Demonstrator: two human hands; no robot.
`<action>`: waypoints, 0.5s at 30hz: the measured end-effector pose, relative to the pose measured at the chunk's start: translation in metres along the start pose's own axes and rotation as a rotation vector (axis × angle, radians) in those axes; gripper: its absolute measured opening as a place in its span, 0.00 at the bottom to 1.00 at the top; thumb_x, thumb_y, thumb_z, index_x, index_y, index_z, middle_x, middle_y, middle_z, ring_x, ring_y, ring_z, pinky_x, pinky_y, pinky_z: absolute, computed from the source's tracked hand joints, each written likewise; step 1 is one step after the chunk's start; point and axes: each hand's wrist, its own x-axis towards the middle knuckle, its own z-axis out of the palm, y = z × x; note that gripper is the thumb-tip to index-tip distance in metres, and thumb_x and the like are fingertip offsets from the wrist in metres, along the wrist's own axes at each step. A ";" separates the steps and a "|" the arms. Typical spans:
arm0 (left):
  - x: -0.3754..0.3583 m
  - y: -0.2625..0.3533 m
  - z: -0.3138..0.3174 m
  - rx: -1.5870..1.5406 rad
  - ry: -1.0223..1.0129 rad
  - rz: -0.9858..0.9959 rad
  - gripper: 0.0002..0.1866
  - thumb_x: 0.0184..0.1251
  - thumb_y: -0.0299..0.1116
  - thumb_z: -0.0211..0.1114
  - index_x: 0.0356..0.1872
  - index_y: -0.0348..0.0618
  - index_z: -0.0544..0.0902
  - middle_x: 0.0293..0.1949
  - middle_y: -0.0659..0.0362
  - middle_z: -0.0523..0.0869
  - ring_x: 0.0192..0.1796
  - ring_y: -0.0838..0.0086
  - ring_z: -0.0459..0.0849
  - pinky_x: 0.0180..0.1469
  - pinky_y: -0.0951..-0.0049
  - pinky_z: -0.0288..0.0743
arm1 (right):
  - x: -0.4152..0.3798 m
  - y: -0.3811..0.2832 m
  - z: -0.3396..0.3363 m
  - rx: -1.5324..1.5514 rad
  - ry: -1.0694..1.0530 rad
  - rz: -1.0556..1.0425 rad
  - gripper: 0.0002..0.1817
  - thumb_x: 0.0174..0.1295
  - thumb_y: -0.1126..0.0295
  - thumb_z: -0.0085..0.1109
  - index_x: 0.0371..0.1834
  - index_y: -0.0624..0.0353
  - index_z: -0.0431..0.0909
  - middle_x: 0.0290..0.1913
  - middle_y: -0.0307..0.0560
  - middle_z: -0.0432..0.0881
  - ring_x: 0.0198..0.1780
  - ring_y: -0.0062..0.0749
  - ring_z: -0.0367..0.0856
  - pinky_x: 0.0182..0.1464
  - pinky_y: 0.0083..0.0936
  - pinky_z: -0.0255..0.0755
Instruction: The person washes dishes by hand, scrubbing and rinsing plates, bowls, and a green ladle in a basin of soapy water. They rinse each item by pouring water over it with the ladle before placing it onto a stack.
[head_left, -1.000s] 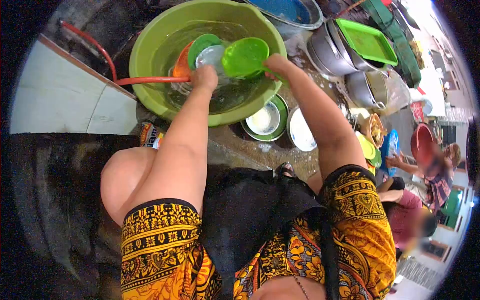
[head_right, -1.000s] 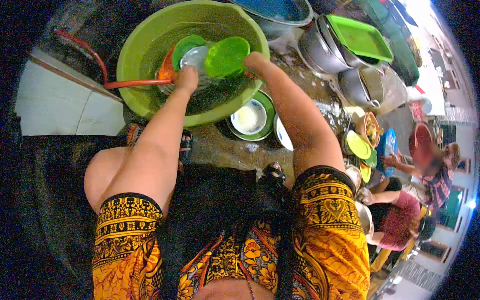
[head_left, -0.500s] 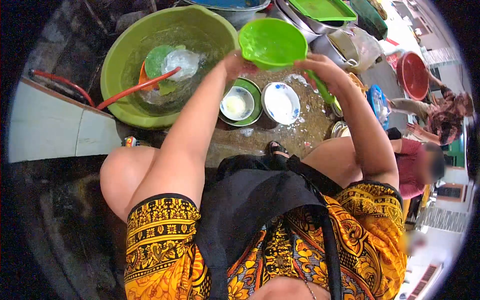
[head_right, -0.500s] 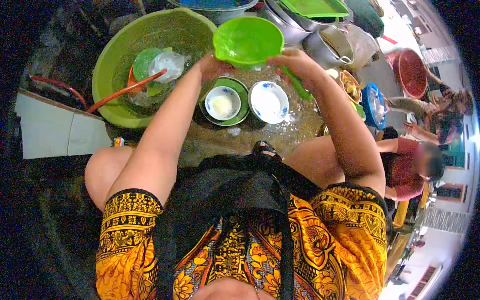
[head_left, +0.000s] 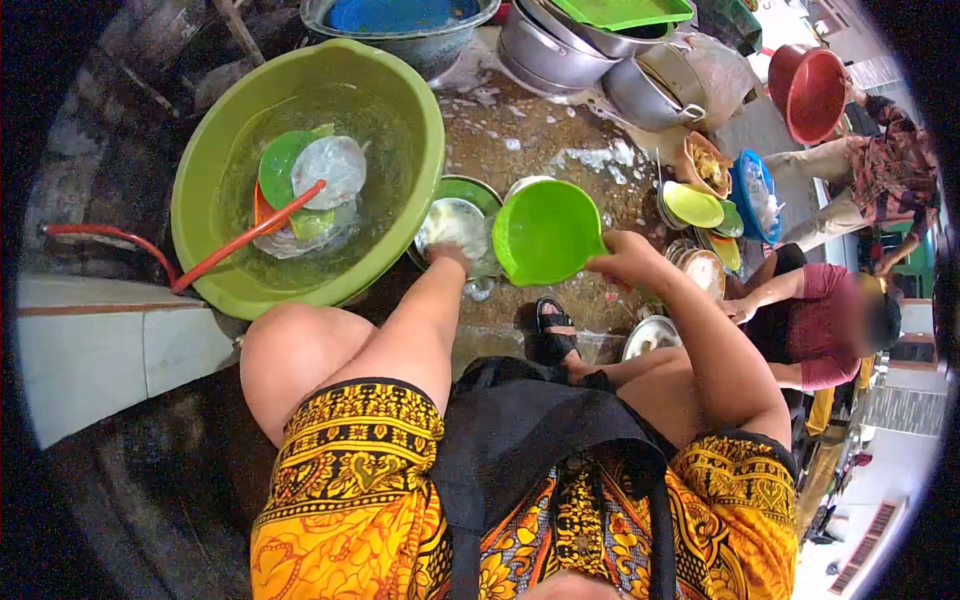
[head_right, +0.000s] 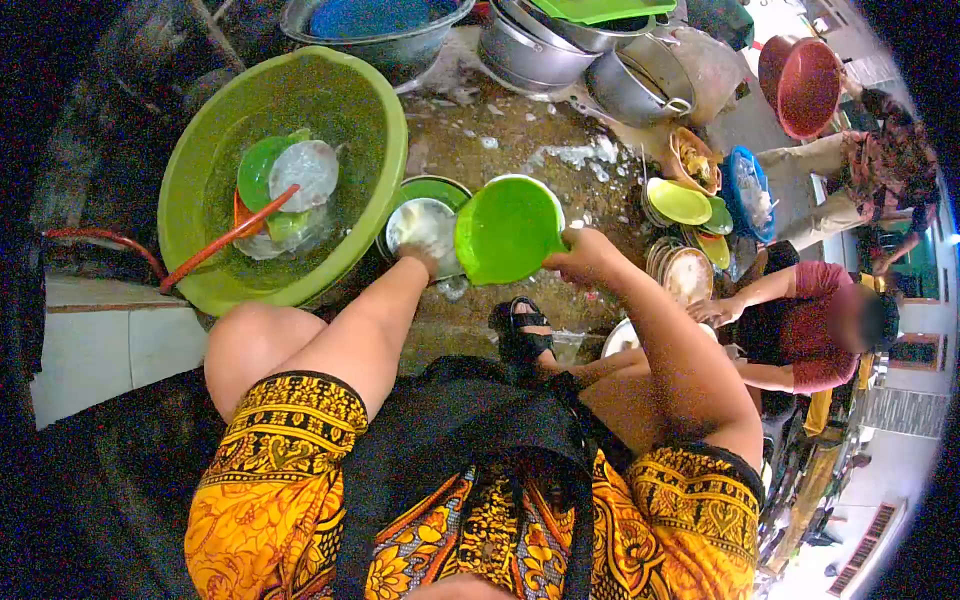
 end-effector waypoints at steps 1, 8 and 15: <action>0.021 -0.005 0.028 0.115 0.198 0.046 0.23 0.66 0.39 0.50 0.63 0.56 0.69 0.66 0.60 0.66 0.66 0.61 0.65 0.61 0.51 0.62 | 0.001 0.004 0.000 -0.016 -0.025 0.020 0.17 0.51 0.62 0.65 0.33 0.67 0.77 0.19 0.46 0.78 0.16 0.29 0.76 0.17 0.28 0.70; -0.040 0.039 -0.053 -0.189 0.098 -0.021 0.19 0.58 0.43 0.59 0.49 0.44 0.79 0.48 0.56 0.82 0.51 0.62 0.81 0.50 0.59 0.73 | -0.008 0.005 -0.014 -0.190 0.055 -0.038 0.19 0.48 0.60 0.64 0.38 0.63 0.78 0.25 0.52 0.81 0.25 0.37 0.81 0.28 0.33 0.75; -0.043 0.066 -0.082 -0.511 0.524 -0.193 0.11 0.59 0.35 0.56 0.37 0.40 0.81 0.40 0.50 0.84 0.46 0.55 0.82 0.46 0.59 0.75 | 0.001 -0.007 -0.023 -0.549 0.336 -0.092 0.25 0.48 0.52 0.61 0.43 0.61 0.77 0.45 0.59 0.80 0.47 0.52 0.78 0.48 0.41 0.72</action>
